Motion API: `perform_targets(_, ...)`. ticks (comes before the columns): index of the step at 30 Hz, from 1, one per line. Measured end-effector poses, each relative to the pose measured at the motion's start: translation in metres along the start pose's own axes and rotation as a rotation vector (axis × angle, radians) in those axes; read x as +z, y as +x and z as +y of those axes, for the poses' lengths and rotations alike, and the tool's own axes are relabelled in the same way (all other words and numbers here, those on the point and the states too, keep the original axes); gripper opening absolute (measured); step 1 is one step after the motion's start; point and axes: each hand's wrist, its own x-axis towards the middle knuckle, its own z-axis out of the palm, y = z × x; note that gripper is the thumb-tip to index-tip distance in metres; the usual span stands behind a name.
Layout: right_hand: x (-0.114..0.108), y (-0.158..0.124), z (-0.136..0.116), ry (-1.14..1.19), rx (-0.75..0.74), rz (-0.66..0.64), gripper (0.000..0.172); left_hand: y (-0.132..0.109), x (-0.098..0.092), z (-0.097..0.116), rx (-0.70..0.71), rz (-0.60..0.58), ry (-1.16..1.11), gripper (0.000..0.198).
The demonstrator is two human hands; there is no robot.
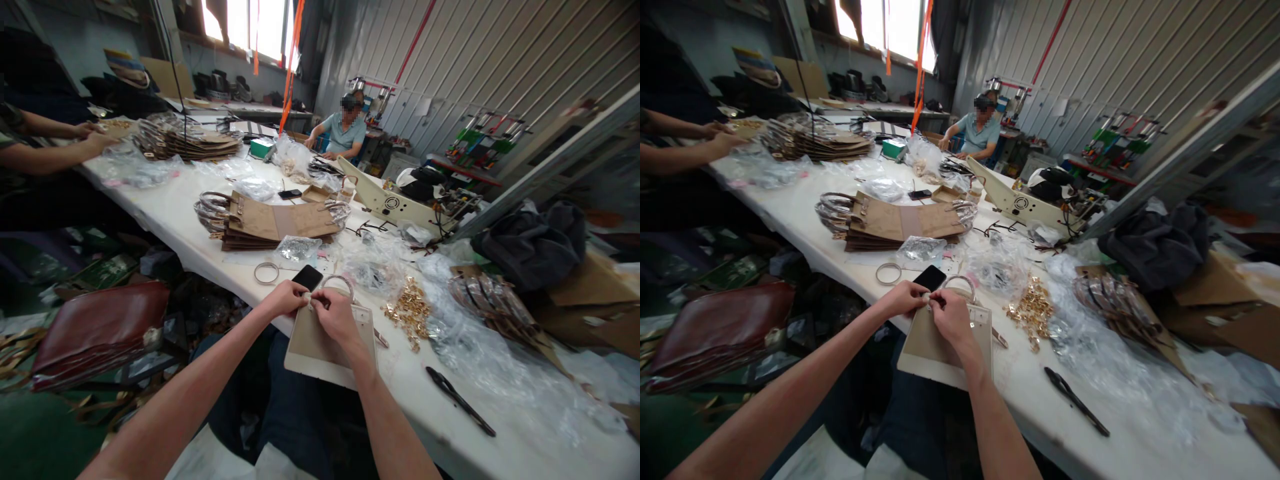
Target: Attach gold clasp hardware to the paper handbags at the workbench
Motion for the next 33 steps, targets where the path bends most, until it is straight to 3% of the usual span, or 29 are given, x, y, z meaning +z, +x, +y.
perform_targets(12,0.007,0.001,0.010,-0.064,0.012,-0.008,0.013,-0.001,0.001,0.001,-0.002,0.006,0.022,0.034)
perform_targets(22,0.002,-0.013,0.002,-0.109,-0.122,-0.063,0.023,-0.006,0.000,0.007,-0.013,0.003,0.023,0.034)
perform_targets(33,0.013,-0.022,0.010,-0.085,-0.139,0.055,0.019,-0.006,0.000,0.008,-0.041,0.012,0.016,0.037)
